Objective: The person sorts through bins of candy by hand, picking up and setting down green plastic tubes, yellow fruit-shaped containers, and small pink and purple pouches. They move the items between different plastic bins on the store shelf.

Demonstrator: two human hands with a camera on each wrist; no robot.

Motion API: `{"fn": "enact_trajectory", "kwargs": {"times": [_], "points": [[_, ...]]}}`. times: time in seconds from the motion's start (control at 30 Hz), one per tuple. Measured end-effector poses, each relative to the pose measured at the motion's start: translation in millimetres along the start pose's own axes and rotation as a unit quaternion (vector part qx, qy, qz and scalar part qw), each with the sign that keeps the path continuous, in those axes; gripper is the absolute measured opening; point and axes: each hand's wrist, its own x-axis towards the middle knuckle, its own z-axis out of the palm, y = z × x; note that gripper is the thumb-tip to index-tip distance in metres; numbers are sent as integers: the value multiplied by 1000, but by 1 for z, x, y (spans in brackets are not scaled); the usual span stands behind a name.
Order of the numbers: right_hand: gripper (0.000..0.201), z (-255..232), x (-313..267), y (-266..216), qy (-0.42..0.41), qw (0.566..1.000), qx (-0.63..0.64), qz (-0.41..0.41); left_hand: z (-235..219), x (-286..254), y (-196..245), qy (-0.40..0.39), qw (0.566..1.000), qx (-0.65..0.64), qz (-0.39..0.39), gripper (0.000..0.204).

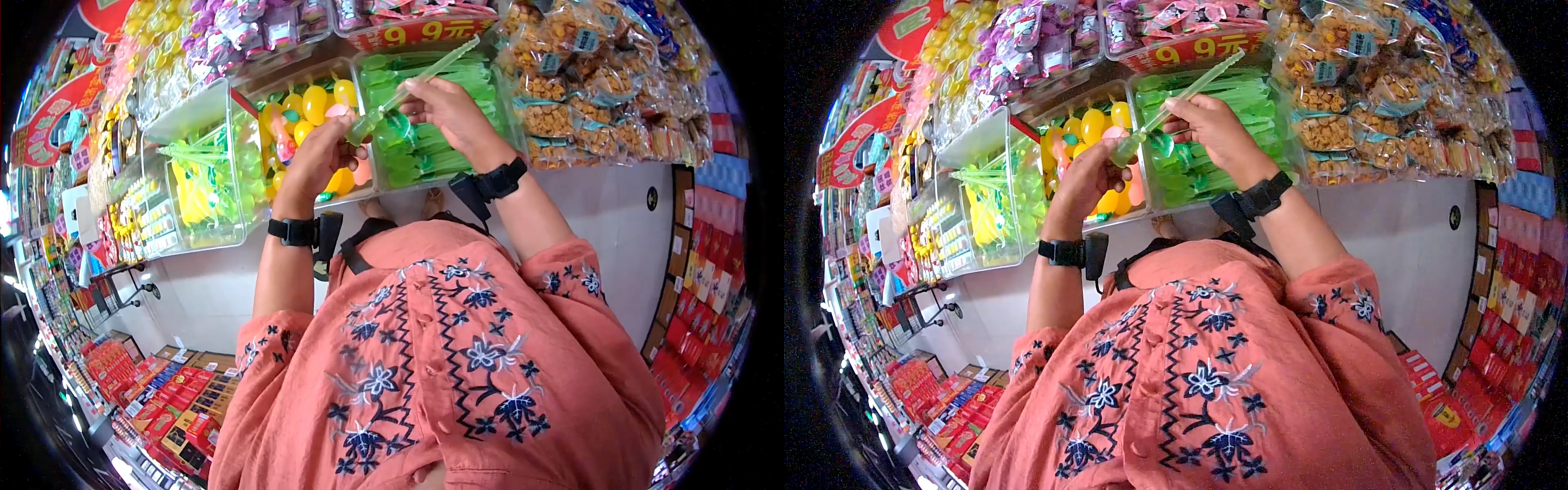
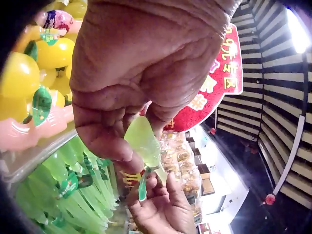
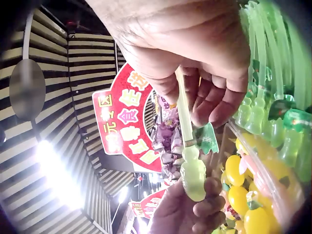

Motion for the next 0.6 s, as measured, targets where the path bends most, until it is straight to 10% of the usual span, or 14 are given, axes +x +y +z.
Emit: {"fn": "enact_trajectory", "kwargs": {"times": [0.6], "points": [[35, 2, 7, 2, -21, 998, 7, 66, -11, -5, -1, 28, 999, -37, 27, 42]]}}
